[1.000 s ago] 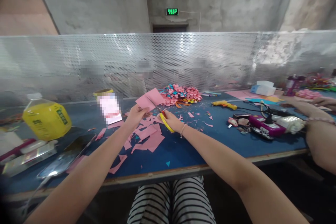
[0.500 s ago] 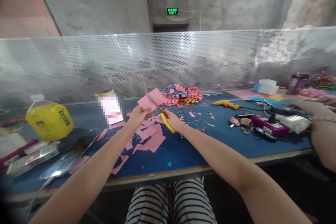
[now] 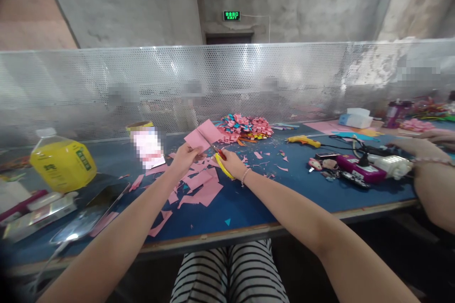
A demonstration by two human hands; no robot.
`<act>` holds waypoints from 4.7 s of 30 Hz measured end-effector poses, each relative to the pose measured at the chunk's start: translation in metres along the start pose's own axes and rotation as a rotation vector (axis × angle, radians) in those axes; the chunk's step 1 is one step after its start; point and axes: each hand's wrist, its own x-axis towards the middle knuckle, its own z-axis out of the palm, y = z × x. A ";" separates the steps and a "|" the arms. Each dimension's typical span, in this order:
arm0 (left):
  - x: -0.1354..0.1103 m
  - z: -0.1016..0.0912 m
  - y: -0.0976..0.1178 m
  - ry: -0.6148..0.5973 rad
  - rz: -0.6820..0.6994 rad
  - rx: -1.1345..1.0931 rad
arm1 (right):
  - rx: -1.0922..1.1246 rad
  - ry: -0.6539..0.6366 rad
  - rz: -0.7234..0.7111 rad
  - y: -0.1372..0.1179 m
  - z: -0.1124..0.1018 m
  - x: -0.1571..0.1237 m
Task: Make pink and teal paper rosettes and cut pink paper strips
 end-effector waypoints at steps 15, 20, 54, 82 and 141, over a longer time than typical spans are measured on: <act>-0.002 0.002 0.004 0.037 -0.033 0.022 | 0.035 -0.002 0.054 0.006 0.005 0.005; -0.002 0.002 0.004 0.040 -0.050 0.027 | 0.069 -0.021 0.059 0.002 0.002 0.004; -0.006 0.006 0.008 -0.007 -0.027 0.223 | 0.173 -0.073 -0.012 -0.004 -0.006 -0.002; -0.005 0.006 0.007 -0.035 -0.014 0.233 | 0.053 0.017 0.047 0.003 0.002 0.006; -0.013 0.022 -0.004 -0.098 -0.445 -0.082 | -0.214 0.040 0.106 0.001 0.000 -0.002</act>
